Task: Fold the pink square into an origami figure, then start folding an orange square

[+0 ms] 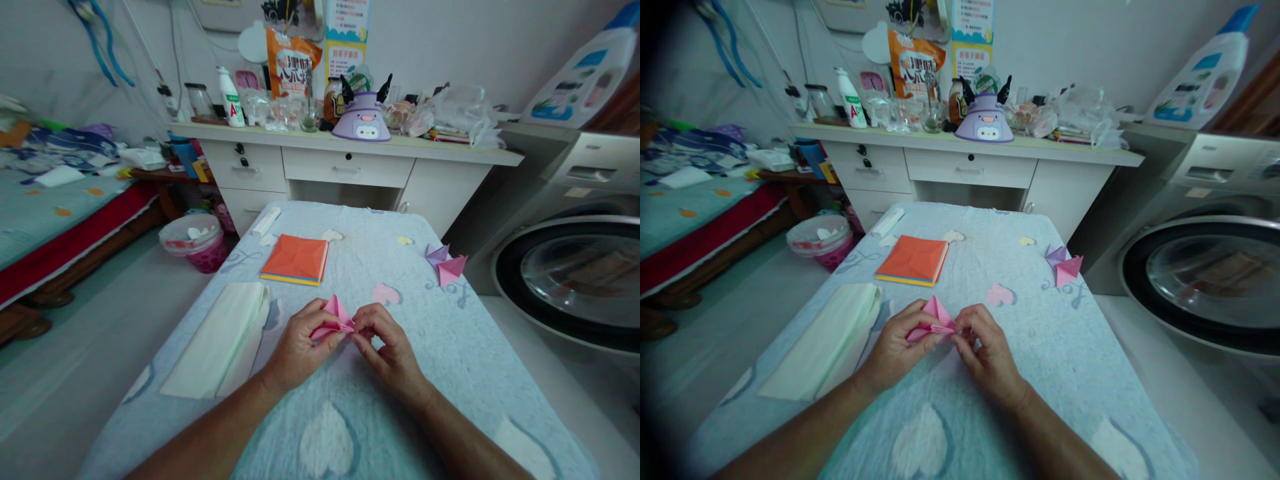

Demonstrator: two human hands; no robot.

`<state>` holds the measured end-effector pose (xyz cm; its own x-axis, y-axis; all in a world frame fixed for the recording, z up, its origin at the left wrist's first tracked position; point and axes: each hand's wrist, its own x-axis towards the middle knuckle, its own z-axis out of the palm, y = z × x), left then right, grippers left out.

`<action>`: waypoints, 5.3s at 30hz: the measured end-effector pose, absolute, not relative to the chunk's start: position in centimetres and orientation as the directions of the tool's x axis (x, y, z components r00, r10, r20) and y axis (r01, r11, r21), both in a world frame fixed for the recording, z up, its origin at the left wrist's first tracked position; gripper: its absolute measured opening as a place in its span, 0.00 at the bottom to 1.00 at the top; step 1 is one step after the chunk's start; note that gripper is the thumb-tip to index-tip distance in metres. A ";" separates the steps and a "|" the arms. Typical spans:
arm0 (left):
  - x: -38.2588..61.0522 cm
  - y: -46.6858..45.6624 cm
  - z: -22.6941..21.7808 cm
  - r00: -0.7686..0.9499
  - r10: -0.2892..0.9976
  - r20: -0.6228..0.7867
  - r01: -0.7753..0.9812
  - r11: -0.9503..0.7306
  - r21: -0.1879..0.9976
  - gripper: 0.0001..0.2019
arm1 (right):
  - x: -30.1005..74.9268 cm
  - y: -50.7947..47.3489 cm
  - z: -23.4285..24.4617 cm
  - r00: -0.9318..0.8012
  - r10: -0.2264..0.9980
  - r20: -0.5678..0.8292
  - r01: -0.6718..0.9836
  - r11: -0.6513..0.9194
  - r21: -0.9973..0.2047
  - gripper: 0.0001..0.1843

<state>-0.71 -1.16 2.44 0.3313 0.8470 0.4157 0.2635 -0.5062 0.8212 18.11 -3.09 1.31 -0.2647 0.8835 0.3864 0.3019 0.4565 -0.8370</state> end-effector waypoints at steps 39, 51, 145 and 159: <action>-0.5 -0.9 2.0 0.339 0.899 0.276 0.225 -0.362 0.904 0.06 | 17.8 -2.9 1.0 -0.403 0.867 0.292 0.366 0.445 -0.817 0.09; -0.6 -1.0 1.8 0.344 0.876 0.339 0.211 -0.424 0.881 0.08 | 17.8 -2.9 1.1 -0.415 0.859 0.299 0.388 0.464 -0.796 0.09; 0.3 -1.0 0.6 0.270 0.955 0.122 -0.008 -0.124 0.992 0.14 | 17.1 -2.1 -0.3 -0.185 0.982 0.030 -0.143 0.003 -0.990 0.13; 0.2 -1.3 0.4 0.236 0.942 0.239 0.208 -0.289 0.935 0.07 | 17.9 -2.4 0.1 -0.095 0.895 0.436 0.269 0.445 -0.854 0.16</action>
<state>0.19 -1.26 0.38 0.2358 0.9420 0.2387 0.2080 -0.2888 0.9345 17.91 -2.44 0.12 -0.0945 0.8948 0.4363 0.2686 0.4449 -0.8544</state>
